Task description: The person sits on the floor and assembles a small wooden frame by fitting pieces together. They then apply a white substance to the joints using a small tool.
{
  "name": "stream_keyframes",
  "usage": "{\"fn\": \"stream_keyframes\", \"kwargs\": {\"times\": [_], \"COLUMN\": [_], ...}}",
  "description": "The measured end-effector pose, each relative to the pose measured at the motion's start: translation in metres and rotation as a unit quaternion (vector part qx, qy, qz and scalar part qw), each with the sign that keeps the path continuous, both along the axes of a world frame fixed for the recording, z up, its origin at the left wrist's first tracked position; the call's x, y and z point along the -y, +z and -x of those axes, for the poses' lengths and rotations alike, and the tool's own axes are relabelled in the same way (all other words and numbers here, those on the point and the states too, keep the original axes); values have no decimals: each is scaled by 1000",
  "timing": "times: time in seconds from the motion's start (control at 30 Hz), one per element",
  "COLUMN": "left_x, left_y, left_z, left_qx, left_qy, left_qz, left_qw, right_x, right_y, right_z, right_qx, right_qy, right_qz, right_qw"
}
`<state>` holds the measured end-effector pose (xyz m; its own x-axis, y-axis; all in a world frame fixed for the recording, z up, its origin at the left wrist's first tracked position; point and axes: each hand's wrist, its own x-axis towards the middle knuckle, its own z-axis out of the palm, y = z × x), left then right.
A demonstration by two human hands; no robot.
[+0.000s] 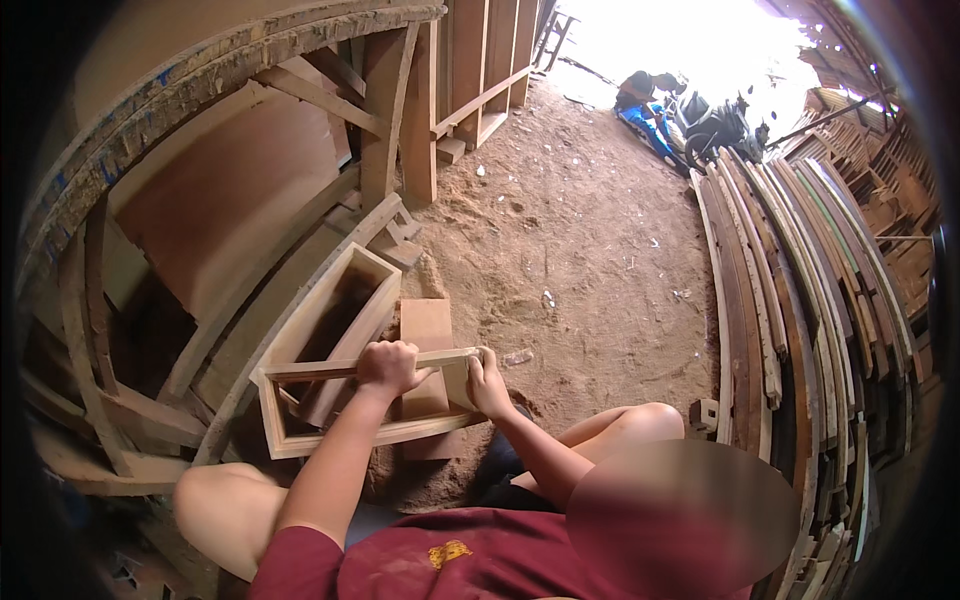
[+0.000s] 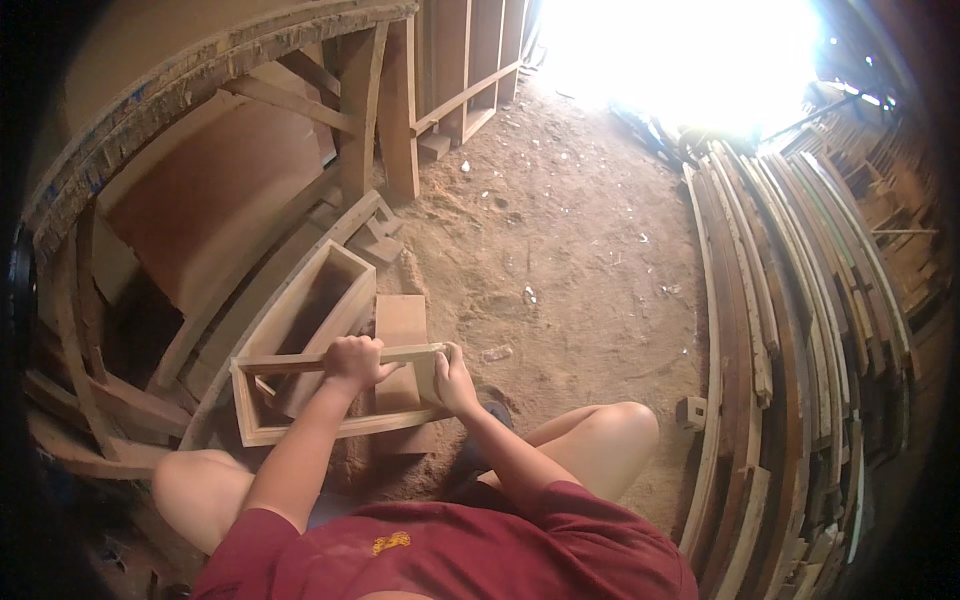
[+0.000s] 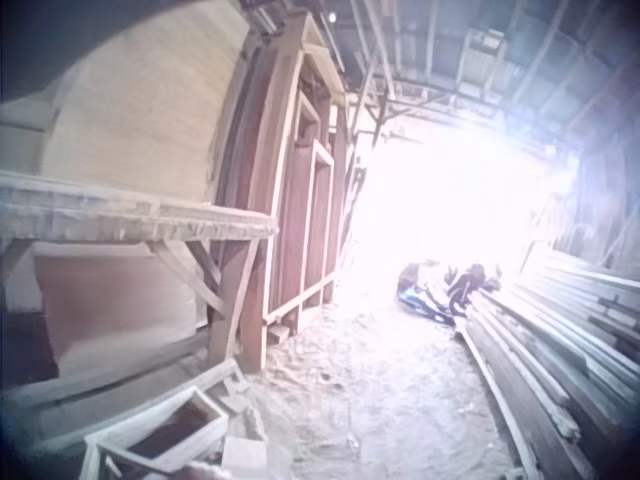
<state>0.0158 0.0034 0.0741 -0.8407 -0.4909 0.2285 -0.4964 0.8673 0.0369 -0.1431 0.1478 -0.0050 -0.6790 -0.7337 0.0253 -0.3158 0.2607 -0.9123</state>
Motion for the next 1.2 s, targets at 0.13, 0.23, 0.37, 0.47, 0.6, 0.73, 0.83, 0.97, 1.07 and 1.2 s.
{"fn": "stream_keyframes", "kwargs": {"times": [0.13,0.23,0.37,0.47,0.6,0.73,0.83,0.97,1.07,1.2], "left_x": [-1,-2,-2,-3,0,0,3,-2,-2,2], "left_y": [11,9,10,5,-2,0,2,9,5,4], "left_z": [4,9,4,1,3,1,-1,7,3,-1], "left_qx": [21,40,23,8,1,-11,-3,11,12,11], "left_qy": [8,8,8,-1,-9,-7,-1,-3,1,7], "left_qz": [-12,-19,-18,-12,-12,-15,-14,-21,-23,-17], "left_qw": [1000,999,1000,1000,1000,1000,1000,1000,1000,1000], "right_x": [0,0,-5,-10,16,4,3,23,11,13], "right_y": [-1,-9,-23,-32,-11,-14,-6,-15,-18,-5], "right_z": [5,10,10,8,22,10,4,26,17,11], "right_qx": [3,63,75,19,19,43,105,56,78,101], "right_qy": [6,9,19,15,5,-4,3,5,-1,21], "right_qz": [-28,11,70,51,24,29,9,60,76,38], "right_qw": [1000,998,994,998,1000,999,994,997,994,994]}}
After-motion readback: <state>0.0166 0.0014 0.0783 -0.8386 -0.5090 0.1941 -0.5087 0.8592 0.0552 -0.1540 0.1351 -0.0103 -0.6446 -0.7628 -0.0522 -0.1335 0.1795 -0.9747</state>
